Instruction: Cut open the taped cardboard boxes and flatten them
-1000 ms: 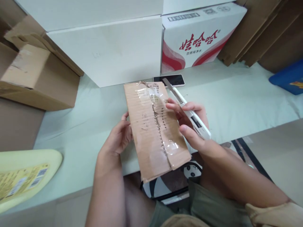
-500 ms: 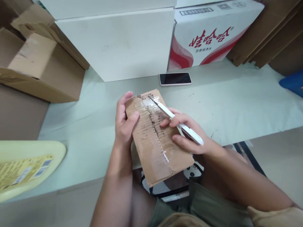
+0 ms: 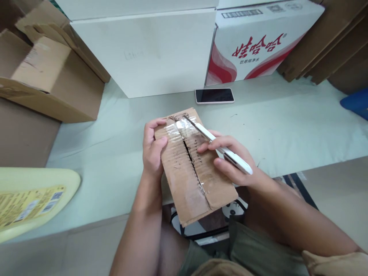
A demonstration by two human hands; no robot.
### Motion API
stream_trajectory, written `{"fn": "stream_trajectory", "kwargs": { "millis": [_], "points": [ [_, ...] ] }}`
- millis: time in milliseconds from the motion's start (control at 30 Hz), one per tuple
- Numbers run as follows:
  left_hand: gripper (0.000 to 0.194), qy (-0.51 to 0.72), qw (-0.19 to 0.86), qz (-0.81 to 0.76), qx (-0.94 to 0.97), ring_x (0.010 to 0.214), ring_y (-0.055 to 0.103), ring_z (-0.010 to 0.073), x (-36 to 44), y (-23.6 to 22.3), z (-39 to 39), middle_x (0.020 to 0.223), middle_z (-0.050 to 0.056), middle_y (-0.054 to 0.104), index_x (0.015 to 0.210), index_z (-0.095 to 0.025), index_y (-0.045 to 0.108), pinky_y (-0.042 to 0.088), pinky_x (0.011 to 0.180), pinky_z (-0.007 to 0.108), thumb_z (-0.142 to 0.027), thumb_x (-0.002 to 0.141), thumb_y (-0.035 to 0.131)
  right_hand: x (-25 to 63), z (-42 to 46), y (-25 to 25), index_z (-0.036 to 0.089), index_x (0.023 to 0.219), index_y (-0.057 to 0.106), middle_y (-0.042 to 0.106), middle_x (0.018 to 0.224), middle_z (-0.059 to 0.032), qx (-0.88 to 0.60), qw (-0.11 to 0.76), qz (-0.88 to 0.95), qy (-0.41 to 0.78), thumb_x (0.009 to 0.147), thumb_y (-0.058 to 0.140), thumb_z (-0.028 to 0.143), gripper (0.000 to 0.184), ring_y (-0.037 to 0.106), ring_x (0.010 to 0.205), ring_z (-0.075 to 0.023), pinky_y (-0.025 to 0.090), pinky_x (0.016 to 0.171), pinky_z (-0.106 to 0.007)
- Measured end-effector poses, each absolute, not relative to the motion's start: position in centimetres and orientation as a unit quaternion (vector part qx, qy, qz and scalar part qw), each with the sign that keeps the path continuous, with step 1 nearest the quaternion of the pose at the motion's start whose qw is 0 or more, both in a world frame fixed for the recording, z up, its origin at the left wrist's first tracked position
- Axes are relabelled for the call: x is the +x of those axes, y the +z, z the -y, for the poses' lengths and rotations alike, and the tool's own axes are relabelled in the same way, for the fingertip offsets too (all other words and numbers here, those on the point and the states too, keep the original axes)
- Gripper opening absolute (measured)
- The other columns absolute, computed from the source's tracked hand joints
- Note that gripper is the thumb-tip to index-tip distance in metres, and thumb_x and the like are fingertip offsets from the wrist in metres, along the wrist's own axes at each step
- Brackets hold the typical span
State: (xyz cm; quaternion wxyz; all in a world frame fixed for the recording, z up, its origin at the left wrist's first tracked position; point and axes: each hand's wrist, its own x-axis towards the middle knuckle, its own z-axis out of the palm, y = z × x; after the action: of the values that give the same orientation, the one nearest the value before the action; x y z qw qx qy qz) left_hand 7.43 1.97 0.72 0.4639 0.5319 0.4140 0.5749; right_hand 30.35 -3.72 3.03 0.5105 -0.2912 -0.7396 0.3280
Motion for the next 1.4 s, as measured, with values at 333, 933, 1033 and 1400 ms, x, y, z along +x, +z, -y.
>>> {"fn": "stream_trajectory", "kwargs": {
  "millis": [333,933,1033,1400],
  "points": [
    [0.031,0.562,0.416,-0.439,0.564,0.125,0.062,0.0320,7.9,0.5,-1.5,0.127,0.008,0.067,0.116,-0.030,0.062,0.050,0.115,0.050,-0.043,0.087,0.061,28.6,5.2,8.3,0.025,0.130,0.067,0.079,0.107,-0.0099,-0.477,0.484,0.686,0.261,0.109,0.053,0.060,0.043,0.077,0.091,-0.0250,0.064,0.082,-0.040],
    [0.029,0.523,0.254,-0.412,0.701,0.134,0.055,0.0319,7.4,1.3,-1.4,0.121,0.007,0.073,0.112,-0.029,0.068,0.044,0.124,0.055,-0.030,0.095,0.045,27.3,5.3,8.2,0.024,0.099,0.069,0.075,0.072,0.0010,-0.536,0.428,0.700,0.199,0.096,0.065,0.023,0.005,0.065,0.054,-0.0140,0.048,0.052,-0.026],
    [0.028,0.518,0.255,-0.420,0.700,0.133,0.056,0.0325,7.4,1.3,-1.4,0.120,0.007,0.073,0.110,-0.029,0.067,0.043,0.124,0.055,-0.030,0.095,0.044,27.4,5.1,8.1,0.024,0.101,0.071,0.076,0.074,0.0001,-0.535,0.432,0.694,0.215,0.099,0.065,0.028,0.008,0.067,0.056,-0.0149,0.051,0.055,-0.028],
    [0.028,0.528,0.256,-0.418,0.694,0.132,0.056,0.0313,7.6,1.1,-1.4,0.120,0.006,0.073,0.109,-0.029,0.068,0.043,0.123,0.053,-0.026,0.096,0.043,27.7,4.8,7.4,0.023,0.105,0.069,0.078,0.078,-0.0001,-0.532,0.445,0.674,0.255,0.098,0.070,0.033,0.013,0.069,0.059,-0.0145,0.050,0.054,-0.026]
  ]
}}
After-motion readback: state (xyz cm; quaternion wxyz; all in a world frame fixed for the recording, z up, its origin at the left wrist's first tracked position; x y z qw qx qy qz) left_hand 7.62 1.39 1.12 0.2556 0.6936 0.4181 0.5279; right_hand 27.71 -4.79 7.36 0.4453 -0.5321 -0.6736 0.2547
